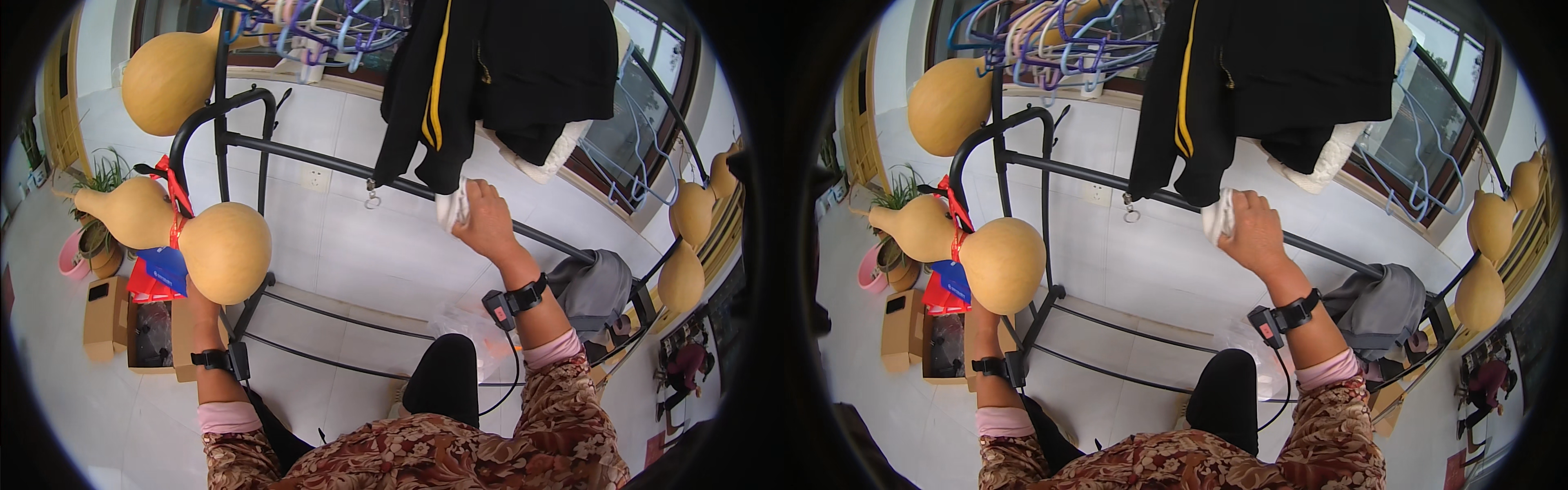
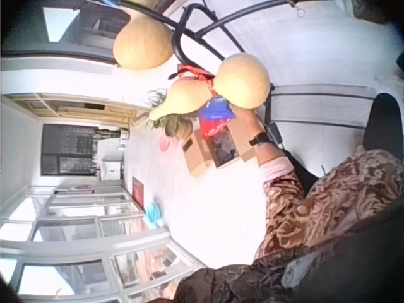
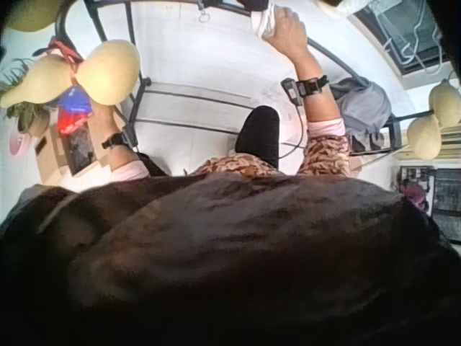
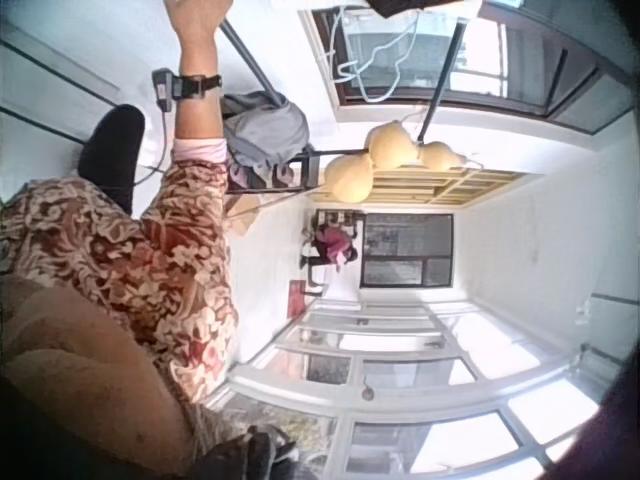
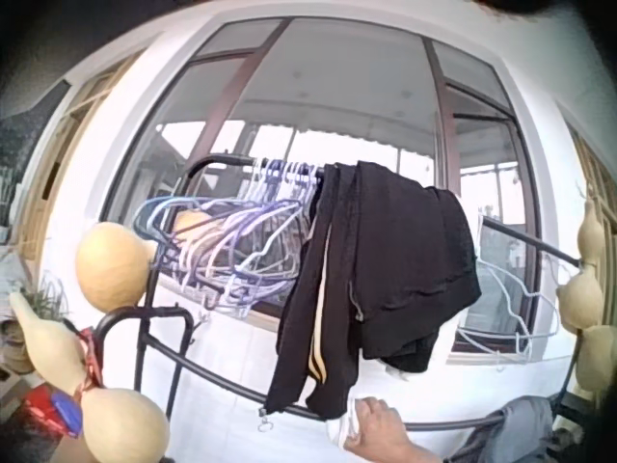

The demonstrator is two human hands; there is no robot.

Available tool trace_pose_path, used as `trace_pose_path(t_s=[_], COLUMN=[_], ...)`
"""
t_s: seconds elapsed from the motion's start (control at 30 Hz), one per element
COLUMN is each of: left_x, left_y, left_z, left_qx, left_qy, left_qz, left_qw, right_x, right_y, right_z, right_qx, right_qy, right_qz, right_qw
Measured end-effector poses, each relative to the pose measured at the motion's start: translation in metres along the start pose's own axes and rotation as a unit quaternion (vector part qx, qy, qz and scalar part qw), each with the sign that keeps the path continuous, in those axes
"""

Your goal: The person kneels on the floor and wipes the metal bars of a clothes rack with a white cloth. They clean the horizontal bars, vertical supports, and the area around hanging gourds and clothes.

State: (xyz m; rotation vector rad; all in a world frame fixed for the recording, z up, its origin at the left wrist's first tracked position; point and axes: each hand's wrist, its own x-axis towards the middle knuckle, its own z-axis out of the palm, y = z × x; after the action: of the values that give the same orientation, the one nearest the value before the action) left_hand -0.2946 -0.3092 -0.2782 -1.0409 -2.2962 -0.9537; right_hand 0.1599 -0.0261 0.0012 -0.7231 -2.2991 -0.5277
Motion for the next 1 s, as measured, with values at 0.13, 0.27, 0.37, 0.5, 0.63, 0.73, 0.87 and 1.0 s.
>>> trace_pose_path(t_s=[0.13, 0.27, 0.37, 0.5, 0.63, 0.73, 0.87, 1.0], left_x=[0.002, 0.001, 0.002, 0.0, -0.002, 0.004, 0.01, 0.007], left_y=[-0.013, -0.021, -0.018, -0.013, -0.019, -0.031, -0.051, -0.066], left_z=[0.017, 0.025, 0.027, 0.029, 0.03, 0.027, 0.029, 0.042], left_qx=[-0.041, -0.027, -0.074, -0.061, -0.061, -0.102, -0.158, -0.162], left_qy=[0.037, 0.043, 0.046, 0.063, 0.073, 0.045, -0.063, -0.045], left_qz=[0.006, -0.007, -0.039, -0.062, -0.037, -0.026, -0.115, -0.065], left_qw=[0.998, 0.999, 0.995, 0.994, 0.995, 0.993, 0.979, 0.984], right_x=[0.034, 0.054, 0.069, 0.086, 0.085, 0.078, 0.049, -0.006], right_y=[-0.036, -0.064, -0.084, -0.12, -0.125, -0.112, -0.076, -0.004], right_z=[0.004, 0.009, 0.025, 0.06, 0.072, 0.069, 0.052, 0.011], right_qx=[-0.003, 0.125, 0.081, 0.04, 0.124, 0.101, 0.098, -0.012], right_qy=[-0.138, -0.148, -0.109, -0.038, -0.055, -0.017, 0.029, 0.003], right_qz=[-0.017, 0.015, 0.026, 0.105, 0.134, 0.096, 0.032, 0.059], right_qw=[0.99, 0.981, 0.99, 0.993, 0.982, 0.99, 0.994, 0.998])
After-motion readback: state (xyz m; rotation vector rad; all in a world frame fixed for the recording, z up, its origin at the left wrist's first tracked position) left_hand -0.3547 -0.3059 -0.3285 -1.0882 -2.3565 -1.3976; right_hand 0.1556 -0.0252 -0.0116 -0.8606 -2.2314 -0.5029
